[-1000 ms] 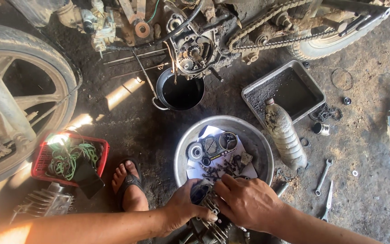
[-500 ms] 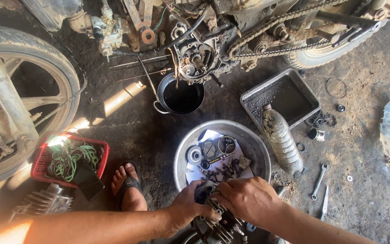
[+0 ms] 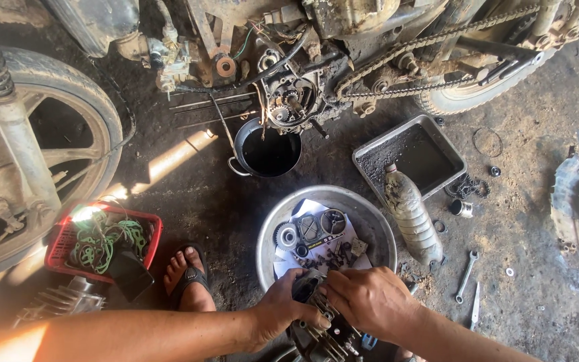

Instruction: The recorder is repairing and cleaning components of a motorcycle engine in a workshop environment.

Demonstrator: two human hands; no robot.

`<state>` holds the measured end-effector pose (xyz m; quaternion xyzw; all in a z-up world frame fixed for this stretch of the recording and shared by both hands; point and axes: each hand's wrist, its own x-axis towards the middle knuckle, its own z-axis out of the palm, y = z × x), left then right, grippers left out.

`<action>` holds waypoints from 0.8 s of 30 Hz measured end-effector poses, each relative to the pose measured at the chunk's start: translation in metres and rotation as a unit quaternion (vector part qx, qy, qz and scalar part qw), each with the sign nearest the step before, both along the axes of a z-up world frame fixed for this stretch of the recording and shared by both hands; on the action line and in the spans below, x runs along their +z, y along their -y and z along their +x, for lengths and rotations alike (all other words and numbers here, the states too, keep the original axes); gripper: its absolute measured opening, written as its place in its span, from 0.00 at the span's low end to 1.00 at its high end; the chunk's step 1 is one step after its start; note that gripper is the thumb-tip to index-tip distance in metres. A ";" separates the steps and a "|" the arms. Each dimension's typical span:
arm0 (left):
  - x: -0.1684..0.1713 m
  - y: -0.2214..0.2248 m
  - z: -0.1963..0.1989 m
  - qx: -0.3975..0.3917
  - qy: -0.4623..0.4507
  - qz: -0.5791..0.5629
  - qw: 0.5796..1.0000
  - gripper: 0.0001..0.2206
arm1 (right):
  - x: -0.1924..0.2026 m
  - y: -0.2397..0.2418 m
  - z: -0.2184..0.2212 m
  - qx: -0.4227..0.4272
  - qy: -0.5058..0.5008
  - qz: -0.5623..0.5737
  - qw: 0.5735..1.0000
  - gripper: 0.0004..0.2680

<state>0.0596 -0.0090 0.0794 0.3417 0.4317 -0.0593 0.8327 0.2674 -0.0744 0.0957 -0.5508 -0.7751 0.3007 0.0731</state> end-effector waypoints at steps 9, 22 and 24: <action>-0.016 -0.002 0.002 0.082 -0.033 -0.072 0.993 0.40 | 0.009 -0.005 0.022 -0.225 -0.160 -0.170 0.946 0.09; -0.030 0.006 0.003 0.120 -0.033 -0.063 0.990 0.36 | 0.008 0.003 -0.030 -0.249 -0.277 0.002 0.928 0.09; -0.036 0.009 0.002 0.120 0.000 -0.054 0.991 0.34 | 0.004 0.001 -0.034 -0.176 -0.302 0.110 0.930 0.12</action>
